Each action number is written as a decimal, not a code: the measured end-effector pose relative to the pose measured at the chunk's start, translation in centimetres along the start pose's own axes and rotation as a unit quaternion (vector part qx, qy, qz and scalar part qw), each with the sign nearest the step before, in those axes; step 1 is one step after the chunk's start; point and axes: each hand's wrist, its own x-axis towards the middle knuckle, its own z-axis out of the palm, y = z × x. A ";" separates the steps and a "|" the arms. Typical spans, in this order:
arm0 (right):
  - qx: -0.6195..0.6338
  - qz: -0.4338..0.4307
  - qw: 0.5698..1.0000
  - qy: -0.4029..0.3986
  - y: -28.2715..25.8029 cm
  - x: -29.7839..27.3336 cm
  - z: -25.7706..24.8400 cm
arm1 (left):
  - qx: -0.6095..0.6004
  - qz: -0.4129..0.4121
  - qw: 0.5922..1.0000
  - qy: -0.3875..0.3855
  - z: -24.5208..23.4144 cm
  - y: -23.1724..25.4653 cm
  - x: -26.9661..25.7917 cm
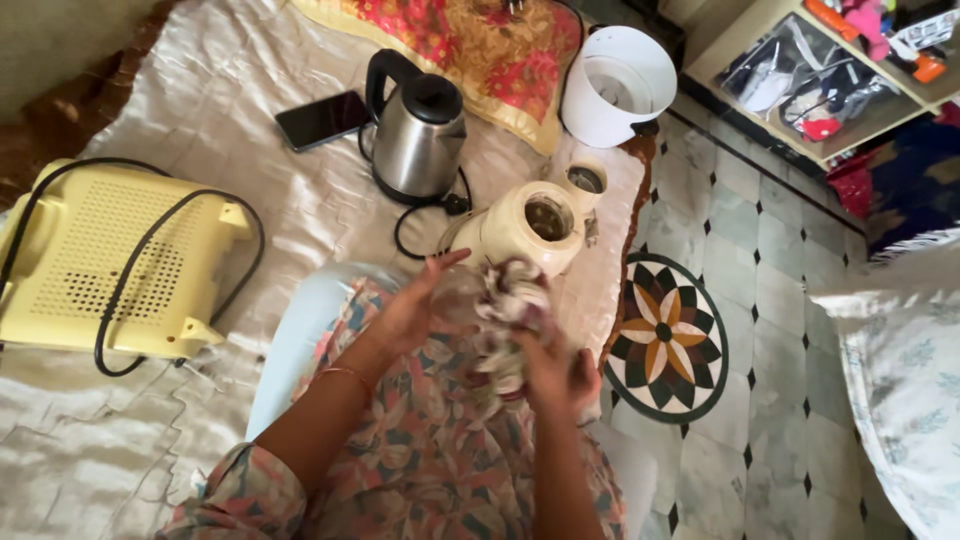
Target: The person wipes the exterior of a yellow appliance and a white cylindrical container using a striped cloth. They then handle a white cord and a clear plastic lid, wiping them with the cloth before placing them on the bed.
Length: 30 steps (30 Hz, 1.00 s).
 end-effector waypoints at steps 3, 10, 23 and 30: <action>-0.034 -0.031 0.996 -0.076 -2.2 -0.1 3.9 | 0.088 -0.027 0.995 0.041 0.1 -0.4 -0.3; -0.291 -0.098 0.923 -0.232 -10.0 2.9 7.7 | 0.335 -0.008 0.942 -0.012 -1.3 -3.1 0.4; -0.039 0.016 0.996 0.083 4.8 2.9 8.9 | 0.270 0.233 0.905 0.231 -10.7 -9.4 6.1; -0.361 -0.360 0.860 0.023 -4.2 -3.3 14.0 | 0.118 0.063 0.969 0.207 -8.1 -8.4 4.8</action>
